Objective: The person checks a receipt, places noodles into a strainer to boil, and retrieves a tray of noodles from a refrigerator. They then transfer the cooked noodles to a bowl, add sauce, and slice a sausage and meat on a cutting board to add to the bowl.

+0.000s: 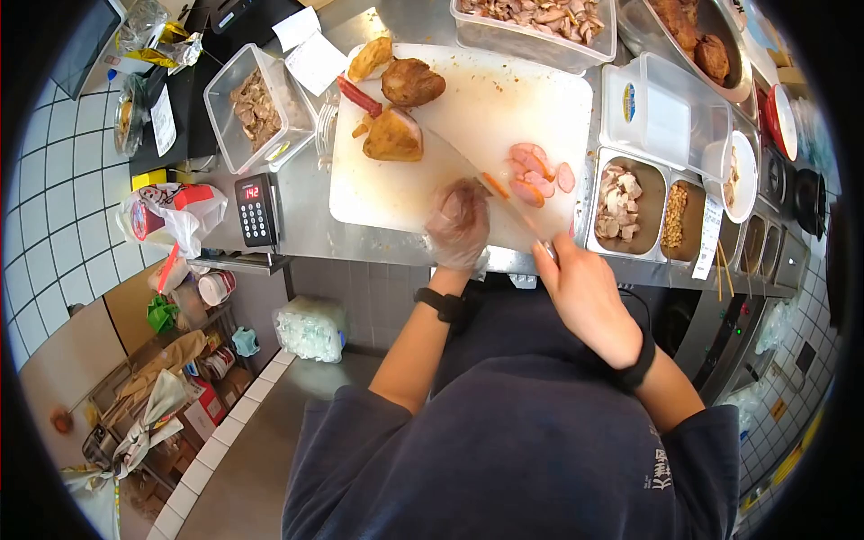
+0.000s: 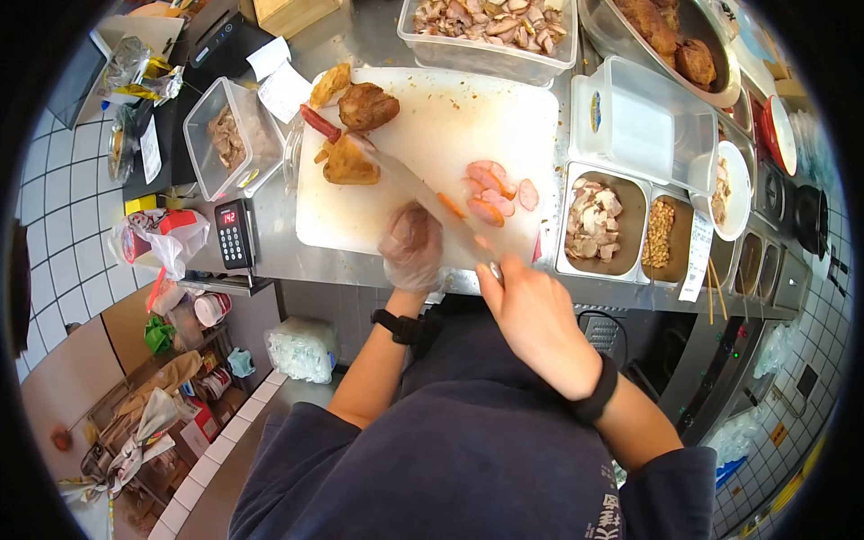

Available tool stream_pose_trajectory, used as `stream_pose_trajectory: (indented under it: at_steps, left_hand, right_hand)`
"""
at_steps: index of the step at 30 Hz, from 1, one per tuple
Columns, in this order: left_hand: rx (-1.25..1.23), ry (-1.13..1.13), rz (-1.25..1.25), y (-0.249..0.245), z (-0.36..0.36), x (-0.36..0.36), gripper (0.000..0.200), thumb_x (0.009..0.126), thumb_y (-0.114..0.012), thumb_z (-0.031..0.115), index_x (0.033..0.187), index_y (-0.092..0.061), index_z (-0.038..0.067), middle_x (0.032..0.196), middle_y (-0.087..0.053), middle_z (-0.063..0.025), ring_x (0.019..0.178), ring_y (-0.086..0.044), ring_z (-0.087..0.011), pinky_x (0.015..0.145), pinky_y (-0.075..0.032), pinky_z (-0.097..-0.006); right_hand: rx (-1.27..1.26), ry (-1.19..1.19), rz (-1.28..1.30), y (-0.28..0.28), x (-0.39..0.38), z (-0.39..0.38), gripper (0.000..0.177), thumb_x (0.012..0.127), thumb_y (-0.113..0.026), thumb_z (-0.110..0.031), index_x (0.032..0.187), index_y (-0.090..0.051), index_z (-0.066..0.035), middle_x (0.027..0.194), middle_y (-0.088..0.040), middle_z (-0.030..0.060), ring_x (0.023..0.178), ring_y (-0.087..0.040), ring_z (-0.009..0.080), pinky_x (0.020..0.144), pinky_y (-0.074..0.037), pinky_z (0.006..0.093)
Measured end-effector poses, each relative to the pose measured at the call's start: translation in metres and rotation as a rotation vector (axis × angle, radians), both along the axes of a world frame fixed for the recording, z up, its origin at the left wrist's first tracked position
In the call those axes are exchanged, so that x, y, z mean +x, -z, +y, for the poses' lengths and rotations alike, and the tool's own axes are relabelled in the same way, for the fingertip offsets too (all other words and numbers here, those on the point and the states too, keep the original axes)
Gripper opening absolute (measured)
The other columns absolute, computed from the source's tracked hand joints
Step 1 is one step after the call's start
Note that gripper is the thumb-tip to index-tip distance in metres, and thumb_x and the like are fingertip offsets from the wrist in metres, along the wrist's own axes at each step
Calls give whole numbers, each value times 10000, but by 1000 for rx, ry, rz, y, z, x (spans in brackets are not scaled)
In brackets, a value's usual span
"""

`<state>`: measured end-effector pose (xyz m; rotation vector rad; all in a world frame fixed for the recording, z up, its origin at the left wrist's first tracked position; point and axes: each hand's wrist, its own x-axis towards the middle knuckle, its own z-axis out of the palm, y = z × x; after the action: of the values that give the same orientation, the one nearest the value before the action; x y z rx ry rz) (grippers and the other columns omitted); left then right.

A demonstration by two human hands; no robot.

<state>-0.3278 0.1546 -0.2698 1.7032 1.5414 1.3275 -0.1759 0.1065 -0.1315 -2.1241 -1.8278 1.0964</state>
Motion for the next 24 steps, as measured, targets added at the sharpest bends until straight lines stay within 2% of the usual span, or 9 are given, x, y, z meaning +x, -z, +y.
stream_pose_trajectory:
  at_steps: [4,6,10,12,15,19,21,24]
  left_hand:
    - [-33,15,108,-7,2,0,103,764,-646,-16,864,-621,-15,817,-618,-111,690,-629,-248,624,-504,-305]
    - [11,10,94,-7,0,0,84,769,-645,-16,847,-615,-13,813,-614,-113,680,-623,-258,609,-503,-309]
    - [-8,21,129,-6,-2,-1,68,778,-650,-21,832,-609,-15,817,-610,-101,685,-619,-225,609,-498,-292]
    - [-52,19,5,3,-4,-1,58,788,-646,-30,829,-607,-19,822,-604,-83,701,-612,-186,613,-492,-272]
    - [-12,27,-33,10,-4,-2,60,790,-647,-36,833,-607,-23,843,-602,-77,721,-605,-165,620,-487,-264]
    - [-14,27,-31,7,-4,-3,64,787,-644,-42,837,-607,-26,865,-602,-89,730,-612,-173,636,-493,-265]
    - [7,53,46,1,-3,-4,72,785,-644,-48,844,-606,-34,883,-601,-97,737,-616,-177,648,-498,-266]
    - [25,31,-14,2,-2,-1,75,783,-639,-50,849,-606,-36,883,-601,-100,733,-618,-184,651,-499,-271]
  right_hand:
    - [85,48,105,42,-4,23,281,927,-503,-274,849,-519,-4,626,-572,231,602,-563,432,526,-433,472]
    - [73,71,138,38,6,28,343,927,-491,-337,864,-543,-4,591,-572,225,589,-577,422,547,-455,485]
    - [-37,104,217,-2,16,17,361,935,-486,-331,827,-546,8,584,-558,227,592,-562,425,555,-437,464]
    - [-48,96,204,-6,16,10,364,936,-485,-330,816,-543,9,584,-557,228,592,-559,427,555,-437,464]
    - [-58,90,184,-6,14,7,369,938,-485,-328,798,-536,9,581,-554,228,590,-557,428,551,-438,464]
    - [-50,75,174,-3,10,6,371,938,-487,-327,784,-526,8,578,-556,227,578,-559,427,543,-440,472]
    - [-48,66,142,-4,6,6,368,937,-487,-325,782,-524,7,576,-557,226,576,-560,426,543,-443,475]
    - [-26,37,93,-7,3,5,365,936,-489,-321,781,-523,7,573,-557,226,572,-562,427,543,-449,482]
